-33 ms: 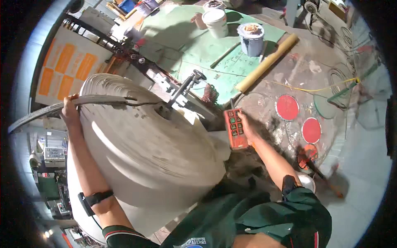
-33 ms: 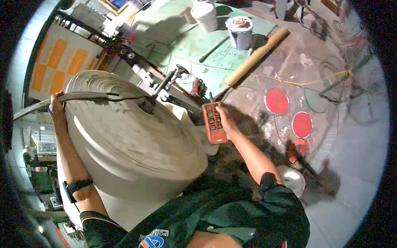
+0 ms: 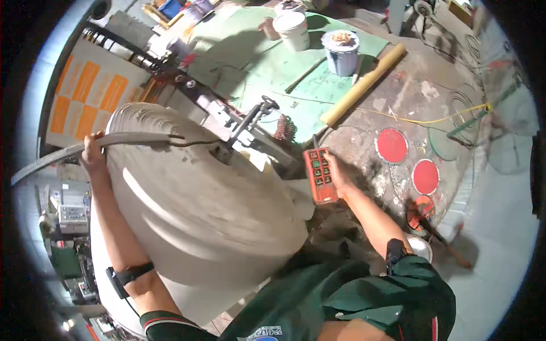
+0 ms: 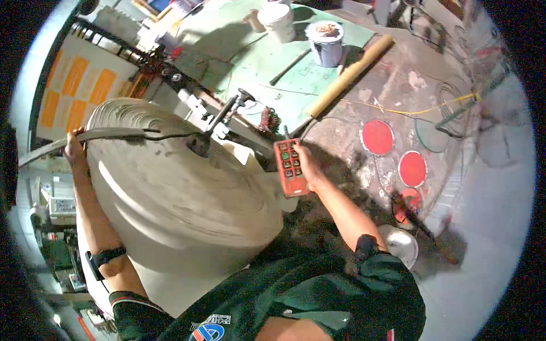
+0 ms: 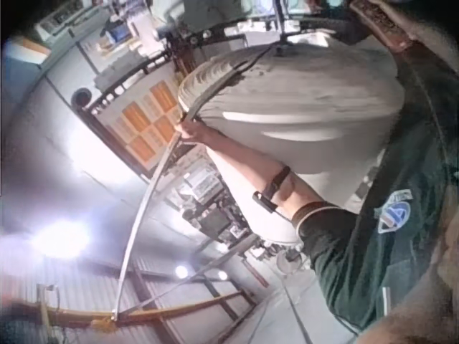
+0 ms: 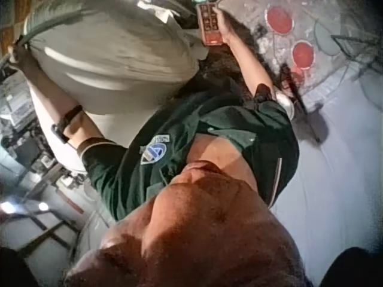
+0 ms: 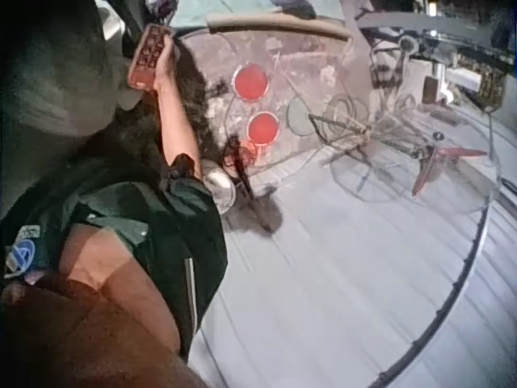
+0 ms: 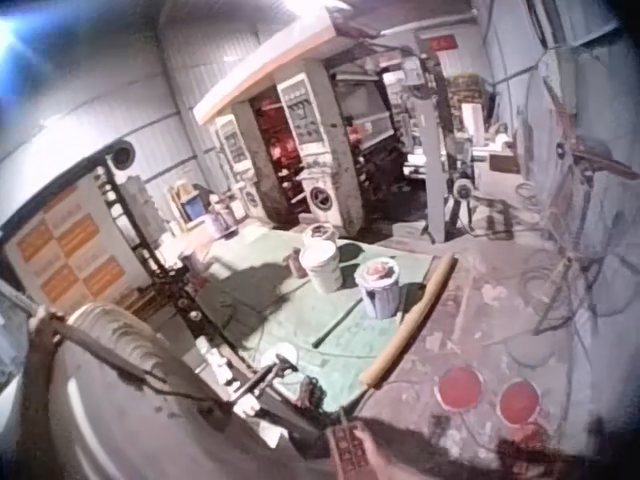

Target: Operator manages a large fabric roll on industrial machinery using a remote control and manual guiding with a lifting strap.

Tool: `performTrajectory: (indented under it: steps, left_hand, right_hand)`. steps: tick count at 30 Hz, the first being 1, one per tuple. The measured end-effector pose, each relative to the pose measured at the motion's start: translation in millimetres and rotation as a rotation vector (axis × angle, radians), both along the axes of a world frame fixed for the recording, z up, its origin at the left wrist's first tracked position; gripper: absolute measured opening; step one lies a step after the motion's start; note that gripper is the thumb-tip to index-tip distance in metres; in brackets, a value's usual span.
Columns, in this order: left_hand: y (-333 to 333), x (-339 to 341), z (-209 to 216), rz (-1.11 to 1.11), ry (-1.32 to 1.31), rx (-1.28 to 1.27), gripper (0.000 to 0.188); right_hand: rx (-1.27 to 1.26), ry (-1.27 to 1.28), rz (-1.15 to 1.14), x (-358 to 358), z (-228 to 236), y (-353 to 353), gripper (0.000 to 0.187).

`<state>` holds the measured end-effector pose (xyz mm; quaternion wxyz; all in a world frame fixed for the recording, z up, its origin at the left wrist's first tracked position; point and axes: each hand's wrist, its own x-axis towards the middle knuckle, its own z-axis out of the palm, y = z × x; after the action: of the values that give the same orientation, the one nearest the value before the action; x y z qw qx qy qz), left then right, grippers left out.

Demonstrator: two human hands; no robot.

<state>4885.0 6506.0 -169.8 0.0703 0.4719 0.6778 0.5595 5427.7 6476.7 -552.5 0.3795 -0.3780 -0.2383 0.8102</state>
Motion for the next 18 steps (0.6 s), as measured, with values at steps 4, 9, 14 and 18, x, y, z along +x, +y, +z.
performTrajectory:
  steps: [4, 9, 14, 18]
  left_hand:
    - [-9, -14, 10, -0.087, -0.038, -0.025, 0.045]
    - [-1, 9, 9, 0.117, 0.005, -0.094, 0.050]
    - [-5, 6, 12, 0.115, 0.025, -0.102, 0.049]
    - [-4, 30, 4, 0.063, 0.049, -0.075, 0.048]
  right_hand:
    - [0.033, 0.034, -0.025, -6, -2, 3, 0.041]
    - [-0.021, 0.086, -0.037, 0, -15, 2, 0.041]
    - [0.017, 0.039, 0.054, 1, -2, -2, 0.036]
    - [0.006, -0.044, -0.021, 7, 3, -4, 0.034]
